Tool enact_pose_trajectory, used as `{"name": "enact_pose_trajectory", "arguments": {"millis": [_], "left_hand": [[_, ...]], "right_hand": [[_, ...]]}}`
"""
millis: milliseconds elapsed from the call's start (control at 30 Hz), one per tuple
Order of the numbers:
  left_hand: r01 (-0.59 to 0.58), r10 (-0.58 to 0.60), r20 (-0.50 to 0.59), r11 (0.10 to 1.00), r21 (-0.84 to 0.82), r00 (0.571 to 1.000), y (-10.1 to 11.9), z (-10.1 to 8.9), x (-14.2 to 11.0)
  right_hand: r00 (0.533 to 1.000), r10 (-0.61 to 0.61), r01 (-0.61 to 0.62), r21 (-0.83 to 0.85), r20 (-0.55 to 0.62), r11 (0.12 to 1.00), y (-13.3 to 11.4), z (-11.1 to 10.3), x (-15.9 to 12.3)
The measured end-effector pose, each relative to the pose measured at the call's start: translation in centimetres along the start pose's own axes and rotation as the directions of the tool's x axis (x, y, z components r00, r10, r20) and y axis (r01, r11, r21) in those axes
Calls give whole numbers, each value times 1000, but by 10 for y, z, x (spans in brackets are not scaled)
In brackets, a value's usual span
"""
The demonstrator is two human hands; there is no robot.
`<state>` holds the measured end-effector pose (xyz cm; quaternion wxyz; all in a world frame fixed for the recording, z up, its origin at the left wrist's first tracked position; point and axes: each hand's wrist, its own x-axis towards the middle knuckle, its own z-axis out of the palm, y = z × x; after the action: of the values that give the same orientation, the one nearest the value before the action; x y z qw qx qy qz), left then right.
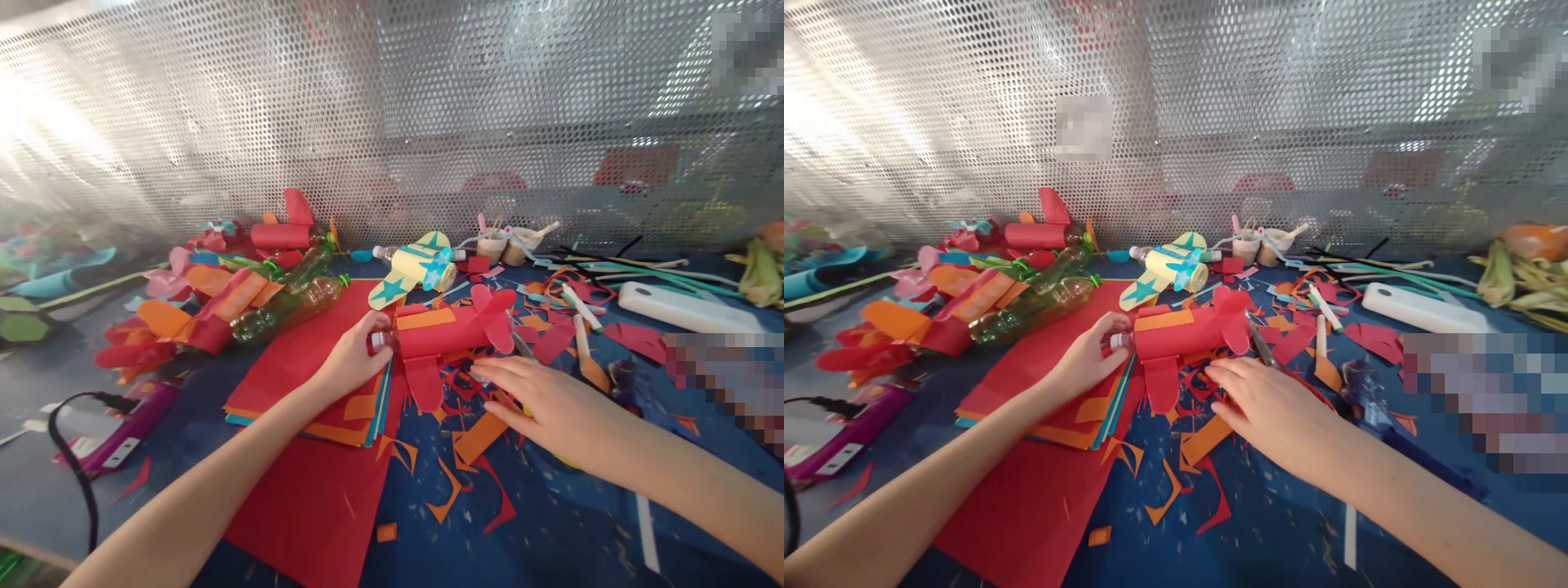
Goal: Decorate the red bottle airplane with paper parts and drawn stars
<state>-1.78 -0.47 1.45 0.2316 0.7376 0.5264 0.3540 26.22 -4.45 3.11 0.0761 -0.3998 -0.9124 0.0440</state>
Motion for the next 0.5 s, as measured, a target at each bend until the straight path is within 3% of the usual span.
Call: {"name": "enact_pose_trajectory", "arguments": {"millis": [167,500], "left_hand": [[0,1,24,999,-43,1000,4,-3,-1],[150,-140,55,940,-307,989,-2,-5,16]], "right_hand": [[999,-1,2,-32,37,999,-6,-2,0],[991,-80,76,-43,-104,996,-18,-10,-3]]}}
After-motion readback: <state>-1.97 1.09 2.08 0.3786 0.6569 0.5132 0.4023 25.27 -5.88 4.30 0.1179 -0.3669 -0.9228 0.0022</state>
